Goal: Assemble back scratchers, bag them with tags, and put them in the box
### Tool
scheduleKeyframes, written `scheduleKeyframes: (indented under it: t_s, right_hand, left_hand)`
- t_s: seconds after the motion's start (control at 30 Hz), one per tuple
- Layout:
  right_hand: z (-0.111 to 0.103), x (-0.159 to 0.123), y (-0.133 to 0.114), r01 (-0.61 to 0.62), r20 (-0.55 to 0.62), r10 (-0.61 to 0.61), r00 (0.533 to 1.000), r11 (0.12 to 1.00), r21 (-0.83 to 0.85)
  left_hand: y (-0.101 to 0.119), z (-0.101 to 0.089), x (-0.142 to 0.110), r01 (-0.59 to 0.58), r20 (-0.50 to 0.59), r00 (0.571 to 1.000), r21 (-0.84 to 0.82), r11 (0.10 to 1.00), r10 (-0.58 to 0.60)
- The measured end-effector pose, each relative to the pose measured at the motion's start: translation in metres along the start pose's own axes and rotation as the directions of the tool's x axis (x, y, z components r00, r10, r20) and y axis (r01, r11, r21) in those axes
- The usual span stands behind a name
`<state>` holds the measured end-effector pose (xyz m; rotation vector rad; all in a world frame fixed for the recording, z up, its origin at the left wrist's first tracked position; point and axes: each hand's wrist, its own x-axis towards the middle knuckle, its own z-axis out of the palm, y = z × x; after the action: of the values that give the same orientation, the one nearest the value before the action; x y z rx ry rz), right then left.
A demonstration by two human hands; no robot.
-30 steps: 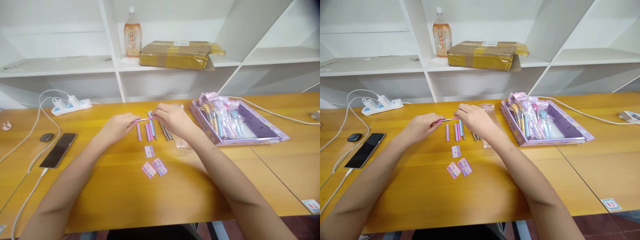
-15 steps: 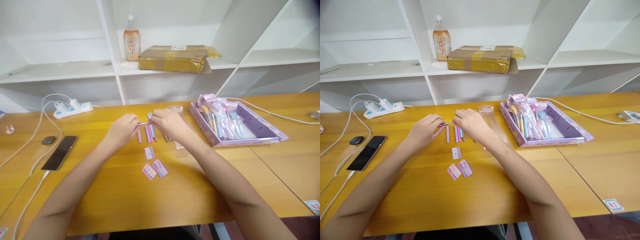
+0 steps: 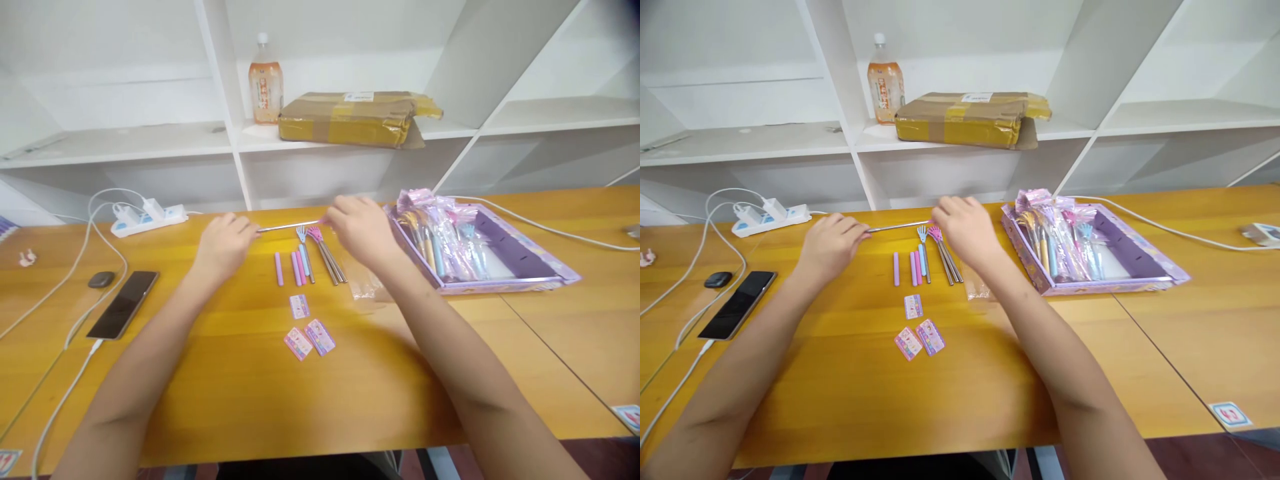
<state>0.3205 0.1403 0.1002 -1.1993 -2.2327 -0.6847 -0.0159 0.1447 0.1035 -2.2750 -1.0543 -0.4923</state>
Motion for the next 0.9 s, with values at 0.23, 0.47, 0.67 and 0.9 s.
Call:
scheduleKeyframes:
  t_s: [0.23,0.47,0.67,0.9]
  right_hand:
    - [-0.013,-0.039,0.143,-0.430,-0.027,0.429,0.903,0.901,-0.065]
    - [-0.033,-0.060,0.169,-0.525,-0.061,0.523,0.850,0.851,-0.025]
    - [-0.043,-0.070,0.180,-0.567,-0.131,0.558,0.819,0.823,-0.040]
    - [-0.037,-0.064,0.173,-0.554,-0.053,0.557,0.829,0.830,0.060]
  left_hand:
    - [-0.130,0.010,-0.041,0.203,-0.050,0.978,-0.025,0.979,-0.204]
    - [-0.126,0.006,-0.041,0.189,0.020,0.982,-0.211,0.959,-0.189]
    - [-0.121,-0.025,-0.036,0.163,0.101,0.985,-0.232,0.959,-0.143]
    - [-0.119,-0.028,-0.038,0.148,0.064,0.988,-0.206,0.967,-0.137]
